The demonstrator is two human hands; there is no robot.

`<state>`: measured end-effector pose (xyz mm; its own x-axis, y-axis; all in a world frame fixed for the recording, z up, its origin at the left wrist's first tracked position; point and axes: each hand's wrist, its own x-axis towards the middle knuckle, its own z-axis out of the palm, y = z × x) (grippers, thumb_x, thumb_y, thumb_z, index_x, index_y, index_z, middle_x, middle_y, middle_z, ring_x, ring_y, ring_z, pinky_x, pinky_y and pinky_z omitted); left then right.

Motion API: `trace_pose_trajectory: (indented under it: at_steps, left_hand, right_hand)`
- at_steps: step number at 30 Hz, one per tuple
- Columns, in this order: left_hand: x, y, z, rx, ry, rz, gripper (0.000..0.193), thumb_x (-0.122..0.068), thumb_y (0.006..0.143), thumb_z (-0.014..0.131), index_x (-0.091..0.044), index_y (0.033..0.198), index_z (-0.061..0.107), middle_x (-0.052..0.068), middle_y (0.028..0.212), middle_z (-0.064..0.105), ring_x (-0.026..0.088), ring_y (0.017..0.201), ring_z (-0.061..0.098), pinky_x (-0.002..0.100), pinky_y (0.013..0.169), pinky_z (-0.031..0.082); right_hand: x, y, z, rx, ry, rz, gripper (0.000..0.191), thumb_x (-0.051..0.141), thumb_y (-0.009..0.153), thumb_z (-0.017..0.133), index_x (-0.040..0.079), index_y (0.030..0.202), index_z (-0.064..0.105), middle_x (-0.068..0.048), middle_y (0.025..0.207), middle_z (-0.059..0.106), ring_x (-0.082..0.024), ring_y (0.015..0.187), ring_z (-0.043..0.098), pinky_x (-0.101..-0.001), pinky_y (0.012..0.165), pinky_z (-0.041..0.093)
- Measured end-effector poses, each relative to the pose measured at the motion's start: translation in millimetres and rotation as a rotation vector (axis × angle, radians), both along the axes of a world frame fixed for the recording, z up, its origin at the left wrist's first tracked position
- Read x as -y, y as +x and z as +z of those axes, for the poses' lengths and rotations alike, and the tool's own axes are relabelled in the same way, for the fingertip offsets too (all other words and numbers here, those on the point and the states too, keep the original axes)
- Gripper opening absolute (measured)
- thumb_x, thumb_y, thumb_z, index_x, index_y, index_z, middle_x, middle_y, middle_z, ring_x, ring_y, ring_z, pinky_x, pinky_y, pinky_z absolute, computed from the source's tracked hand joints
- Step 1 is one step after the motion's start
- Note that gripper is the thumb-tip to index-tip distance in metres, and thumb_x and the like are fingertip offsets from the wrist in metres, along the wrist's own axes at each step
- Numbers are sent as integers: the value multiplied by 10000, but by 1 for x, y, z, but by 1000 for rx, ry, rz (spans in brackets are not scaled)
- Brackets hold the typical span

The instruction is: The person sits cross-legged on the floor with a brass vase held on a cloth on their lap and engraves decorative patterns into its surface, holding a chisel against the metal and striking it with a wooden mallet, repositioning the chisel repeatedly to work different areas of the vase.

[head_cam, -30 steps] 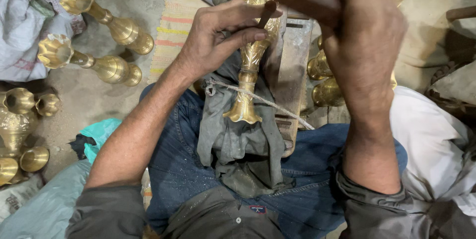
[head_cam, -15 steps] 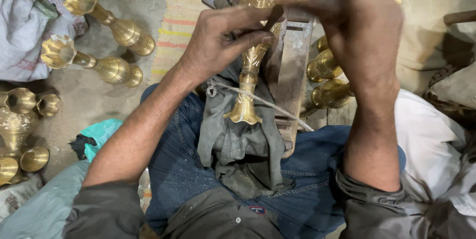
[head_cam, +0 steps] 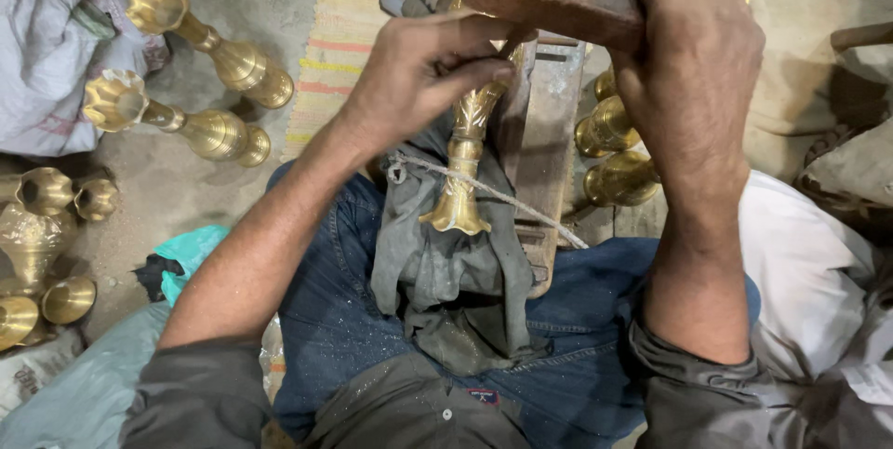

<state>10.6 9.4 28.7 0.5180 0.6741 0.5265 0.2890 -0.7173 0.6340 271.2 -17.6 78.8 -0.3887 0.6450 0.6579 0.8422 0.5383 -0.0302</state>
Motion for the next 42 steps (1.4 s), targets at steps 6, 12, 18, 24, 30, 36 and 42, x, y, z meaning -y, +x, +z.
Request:
trace_pose_trajectory:
  at_steps: [6,12,18,24,30,36,42]
  left_hand:
    - [1,-10,-5,120,-49,-41,338,-169,1030,783,-81,1339,677,104,1157,776,179,995,787,308,857,681]
    - [2,-14,-3,203,-173,-124,331,-113,1033,794,-74,1348,698,79,1163,776,166,1004,772,292,859,658]
    - [3,-15,-4,77,42,-55,291,-132,994,848,-88,1256,731,76,1131,783,169,1027,767,310,879,627]
    - [1,-10,-8,42,-38,29,252,-199,996,841,-113,1214,748,63,984,793,148,893,796,297,793,665]
    - [34,-11,-23,627,-311,150,328,-171,1096,722,-47,1389,643,102,1108,803,178,987,811,318,909,718]
    - [68,-9,-42,825,-451,364,338,-87,1034,728,10,1349,655,67,989,759,138,904,752,279,800,657]
    - [68,-3,-43,873,-447,351,328,-73,1033,727,-1,1346,660,54,998,756,119,902,740,268,815,646]
  right_hand:
    - [2,1,-6,-175,-27,91,271,-58,945,696,-27,1190,583,-188,1003,676,-366,954,676,-449,829,526]
    - [6,3,-4,-145,-31,49,275,-69,910,700,-24,1161,597,-180,970,671,-371,923,674,-459,804,524]
    - [11,4,2,-88,-76,54,217,-72,895,673,-7,1079,578,-147,961,664,-310,916,678,-417,810,533]
    - [13,0,5,-196,-309,1,104,1,1035,726,40,1058,631,-103,896,712,-242,816,710,-428,755,549]
    - [-10,-24,-3,-284,-358,81,593,273,948,850,35,1381,523,-253,1231,710,-381,1088,719,-455,897,586]
    - [-47,-53,-6,-232,-805,-2,1254,635,663,919,112,1617,296,-319,1289,643,-434,1176,675,-512,963,559]
    - [-64,-42,-19,-378,-880,223,1241,525,690,986,43,1613,310,-274,1543,533,-372,1422,565,-463,1150,498]
